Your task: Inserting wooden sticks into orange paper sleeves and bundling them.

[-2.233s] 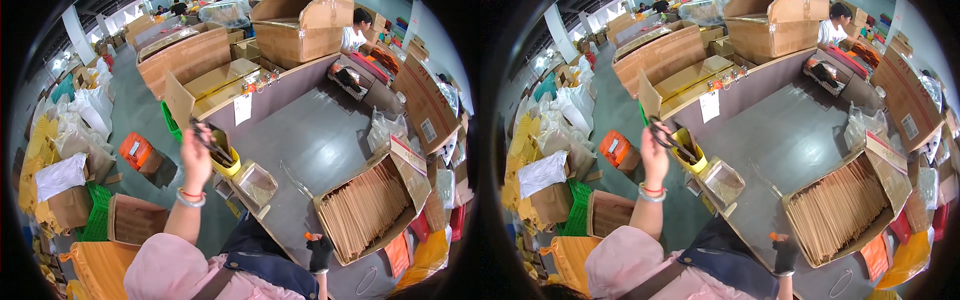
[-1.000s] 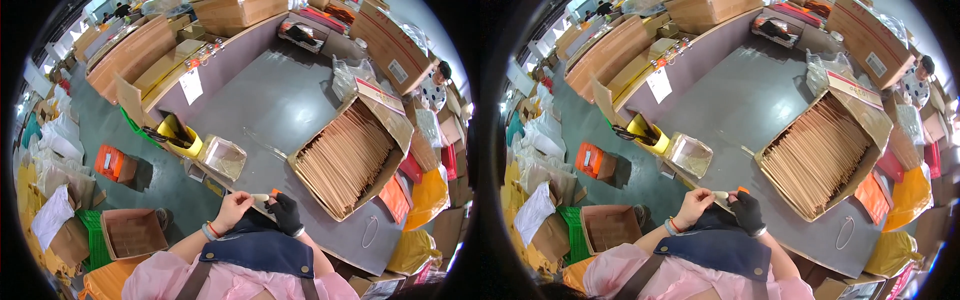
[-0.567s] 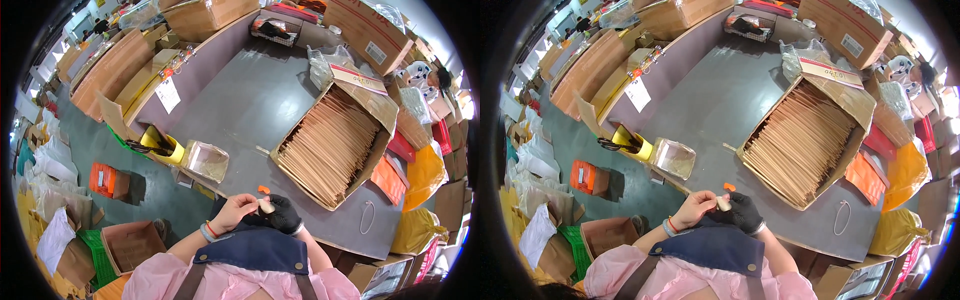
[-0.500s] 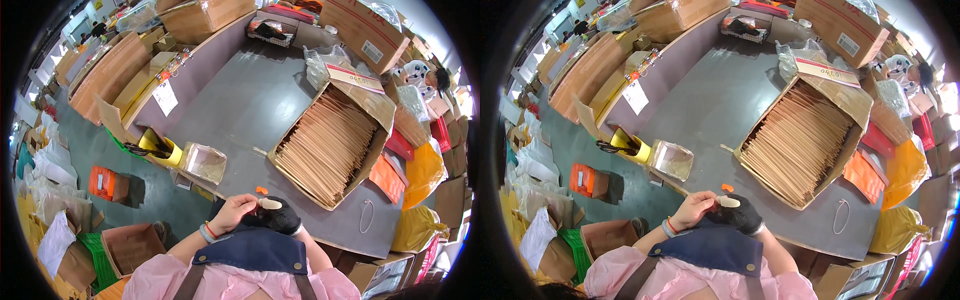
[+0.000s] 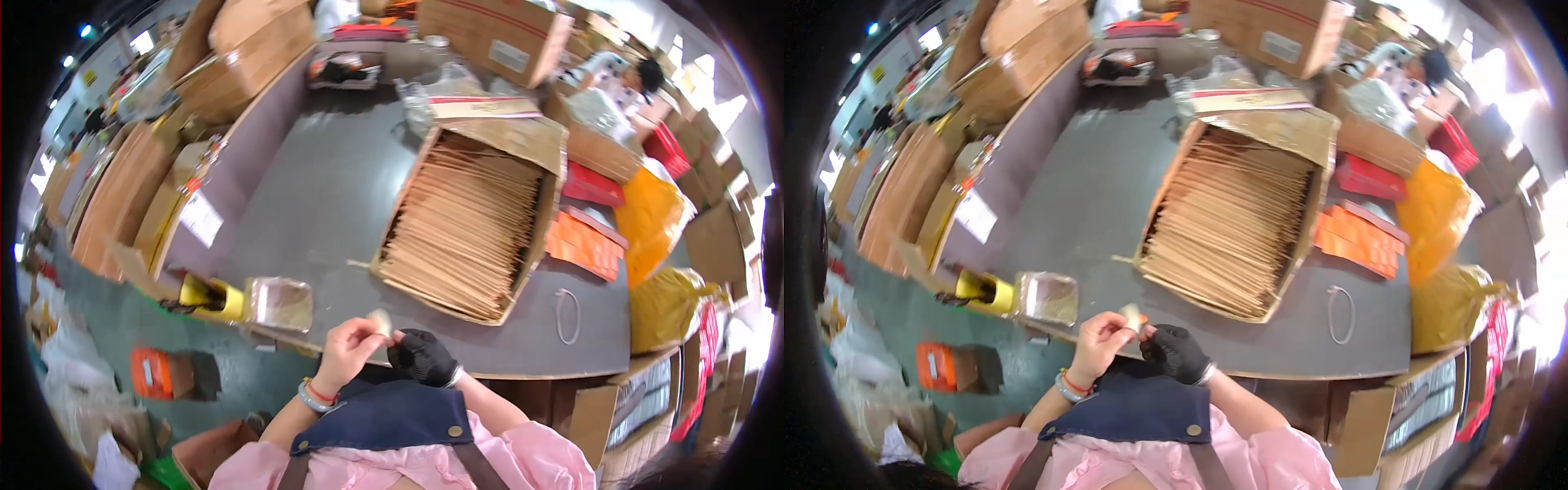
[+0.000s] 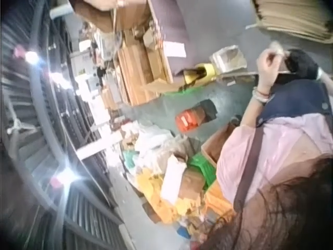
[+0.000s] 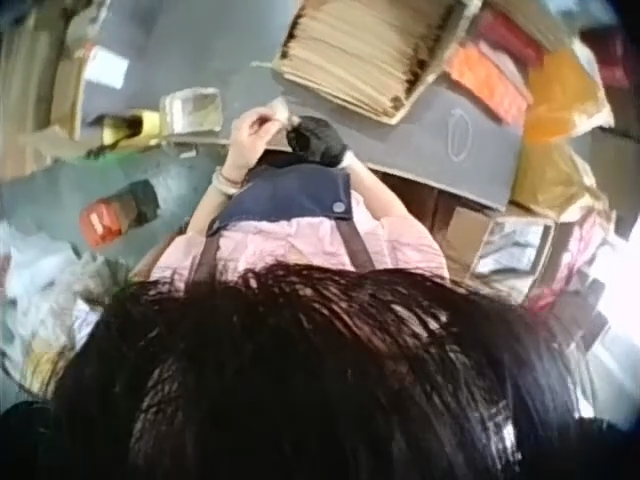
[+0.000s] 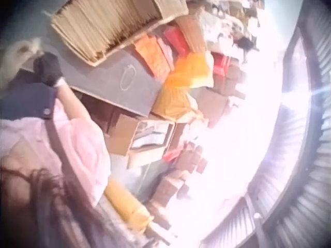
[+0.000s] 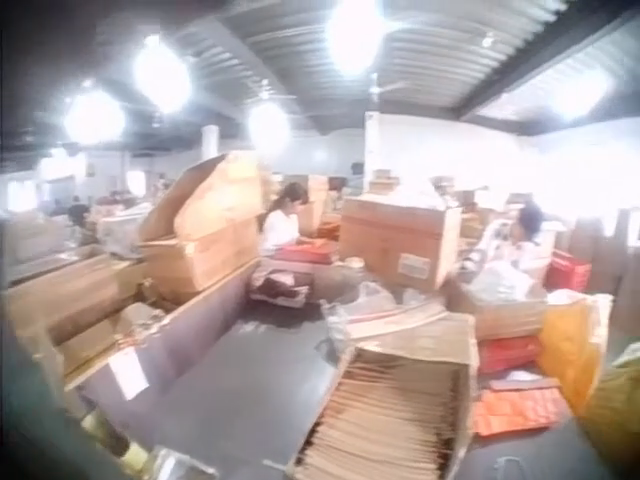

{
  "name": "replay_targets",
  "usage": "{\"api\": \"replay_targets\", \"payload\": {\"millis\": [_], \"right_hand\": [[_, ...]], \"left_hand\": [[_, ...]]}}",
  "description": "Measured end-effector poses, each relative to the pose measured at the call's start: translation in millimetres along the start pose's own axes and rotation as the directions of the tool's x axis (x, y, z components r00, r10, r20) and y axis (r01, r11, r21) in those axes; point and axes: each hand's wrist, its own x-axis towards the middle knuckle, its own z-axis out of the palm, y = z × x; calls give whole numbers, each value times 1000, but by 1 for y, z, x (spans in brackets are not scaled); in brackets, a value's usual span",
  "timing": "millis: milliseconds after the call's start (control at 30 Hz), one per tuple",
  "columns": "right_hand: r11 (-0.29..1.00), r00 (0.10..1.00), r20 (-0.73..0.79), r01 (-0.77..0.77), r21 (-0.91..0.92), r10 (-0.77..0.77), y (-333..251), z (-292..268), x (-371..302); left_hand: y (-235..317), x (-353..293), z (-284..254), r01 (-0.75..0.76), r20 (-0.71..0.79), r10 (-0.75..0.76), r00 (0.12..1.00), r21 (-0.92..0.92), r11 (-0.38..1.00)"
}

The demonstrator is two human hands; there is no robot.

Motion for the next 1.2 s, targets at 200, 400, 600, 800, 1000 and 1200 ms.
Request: {"api": "replay_targets", "payload": {"millis": [200,400,600,800,1000,1200], "right_hand": [[417,753,96,460,-784,-651,-18,20,-20],[294,729,100,393,-871,-677,-16,6,-23],[158,688,168,384,-910,-706,-20,7,-24],[144,703,199,396,-907,-682,-22,3,-27],[215,706,156,407,-888,-690,-18,-1,-34],[70,648,269,446,-892,-712,-18,-3,-37]], "left_hand": [[-15,9,8,13,-15,-8,1000,325,946],[-24,14,20,23,2,-24,1000,297,955],[-20,18,18,163,119,-189,975,198,967],[-18,19,17,318,159,-311,937,-23,948],[-16,20,17,317,235,-309,922,4,949],[-23,21,17,126,127,-180,975,348,929]]}}
